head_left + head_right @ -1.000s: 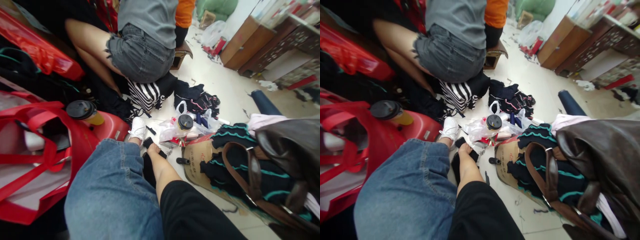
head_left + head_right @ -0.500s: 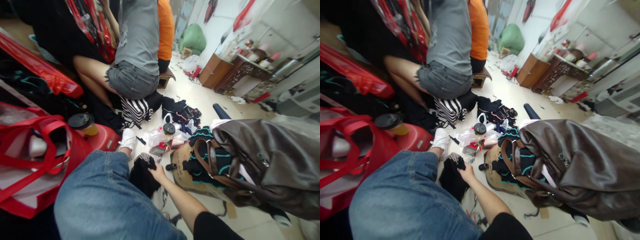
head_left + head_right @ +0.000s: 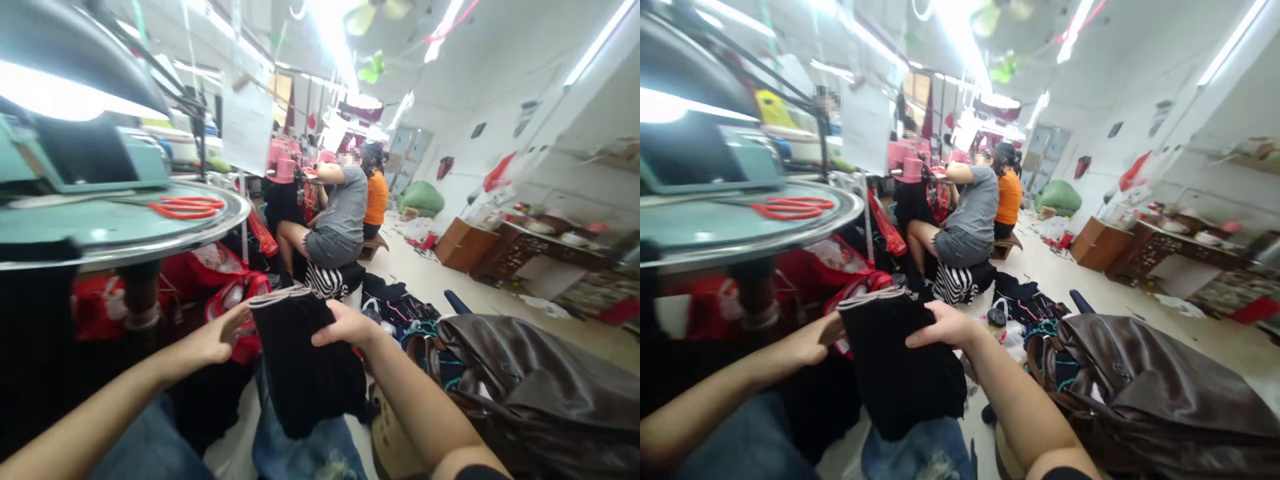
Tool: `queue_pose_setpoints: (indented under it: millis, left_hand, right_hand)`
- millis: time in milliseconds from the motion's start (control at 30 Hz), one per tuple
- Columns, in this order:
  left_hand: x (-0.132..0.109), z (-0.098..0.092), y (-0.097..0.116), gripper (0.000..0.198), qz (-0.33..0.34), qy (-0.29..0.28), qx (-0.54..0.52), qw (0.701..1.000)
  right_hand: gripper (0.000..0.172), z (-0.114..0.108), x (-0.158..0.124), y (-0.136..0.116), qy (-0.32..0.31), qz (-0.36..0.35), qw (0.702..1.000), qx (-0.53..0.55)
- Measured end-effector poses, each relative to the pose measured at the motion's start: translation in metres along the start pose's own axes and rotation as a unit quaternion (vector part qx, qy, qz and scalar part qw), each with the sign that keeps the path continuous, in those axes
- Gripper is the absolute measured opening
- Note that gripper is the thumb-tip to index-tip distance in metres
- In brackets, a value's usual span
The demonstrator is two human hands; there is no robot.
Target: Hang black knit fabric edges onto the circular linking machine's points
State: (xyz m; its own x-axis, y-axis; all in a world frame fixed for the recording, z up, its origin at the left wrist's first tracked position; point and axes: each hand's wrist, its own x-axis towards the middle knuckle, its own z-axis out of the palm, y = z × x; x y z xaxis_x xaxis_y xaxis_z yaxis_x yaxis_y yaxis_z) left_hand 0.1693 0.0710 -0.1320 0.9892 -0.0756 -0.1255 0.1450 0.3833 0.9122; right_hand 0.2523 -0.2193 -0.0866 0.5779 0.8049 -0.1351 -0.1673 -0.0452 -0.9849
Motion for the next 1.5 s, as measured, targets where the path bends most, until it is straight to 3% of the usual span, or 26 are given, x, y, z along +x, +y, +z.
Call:
queue_pose_setpoints:
  millis: [100, 167, 267, 367, 467, 533, 600, 633, 700, 767, 867, 1000, 1100, 1333, 1433, 1500]
  left_hand:
    - [-0.017, 0.004, -0.009, 0.079, -0.011, -0.118, 0.013, 0.993]
    - [-0.029, -0.005, -0.021, 0.063, -0.033, -0.113, -0.014, 0.993]
    - [-0.049, -0.027, -0.033, 0.035, -0.069, -0.019, -0.061, 0.996]
    - [-0.064, -0.044, -0.031, 0.026, -0.067, 0.108, -0.151, 0.980]
    - [-0.073, -0.043, -0.028, 0.019, -0.100, 0.157, -0.204, 0.961]
    - [-0.076, -0.030, -0.034, 0.028, -0.079, 0.140, -0.227, 0.961]
    - [-0.076, -0.011, -0.045, 0.052, 0.000, 0.098, -0.244, 0.965]
    - [-0.076, -0.002, -0.052, 0.065, 0.042, 0.079, -0.244, 0.966]
    - [-0.078, 0.010, -0.066, 0.082, 0.087, 0.063, -0.230, 0.967]
    - [-0.082, 0.015, -0.078, 0.090, 0.086, 0.083, -0.213, 0.970]
    - [-0.092, 0.012, -0.090, 0.093, 0.057, 0.127, -0.184, 0.973]
    - [-0.098, 0.010, -0.103, 0.090, 0.042, 0.176, -0.135, 0.974]
    - [-0.099, 0.010, -0.111, 0.079, 0.005, 0.199, -0.160, 0.967]
    - [-0.095, 0.008, -0.105, 0.050, -0.034, 0.221, -0.210, 0.952]
    - [-0.091, 0.009, -0.102, 0.042, -0.036, 0.221, -0.207, 0.952]
    - [-0.088, 0.010, -0.102, 0.039, -0.038, 0.228, -0.200, 0.952]
  right_hand:
    - [0.050, 0.021, 0.026, -0.018, -0.068, 0.013, 0.998, -0.003]
    - [0.050, 0.025, 0.041, -0.023, -0.092, 0.022, 0.995, -0.008]
    - [0.048, 0.021, 0.059, -0.024, -0.093, 0.036, 0.994, -0.035]
    - [0.041, 0.018, 0.070, -0.019, -0.049, 0.032, 0.995, -0.075]
    - [0.030, 0.035, 0.074, -0.007, 0.003, -0.019, 0.986, -0.164]
    - [0.023, 0.061, 0.076, 0.008, 0.091, -0.068, 0.959, -0.258]
    - [0.026, 0.093, 0.075, 0.028, 0.190, -0.095, 0.919, -0.331]
    - [0.032, 0.109, 0.074, 0.038, 0.207, -0.097, 0.910, -0.346]
    - [0.047, 0.134, 0.070, 0.056, 0.180, -0.087, 0.920, -0.336]
    - [0.053, 0.145, 0.064, 0.070, 0.137, -0.067, 0.942, -0.298]
    - [0.051, 0.144, 0.055, 0.083, 0.111, -0.040, 0.961, -0.249]
    - [0.063, 0.136, 0.045, 0.101, 0.065, -0.051, 0.974, -0.210]
    - [0.070, 0.131, 0.045, 0.117, 0.061, -0.036, 0.984, -0.161]
    - [0.027, 0.111, 0.054, 0.131, 0.097, -0.018, 0.995, 0.021]
    - [0.033, 0.109, 0.051, 0.130, 0.101, -0.002, 0.994, 0.040]
    - [0.046, 0.109, 0.049, 0.130, 0.090, -0.012, 0.996, -0.013]
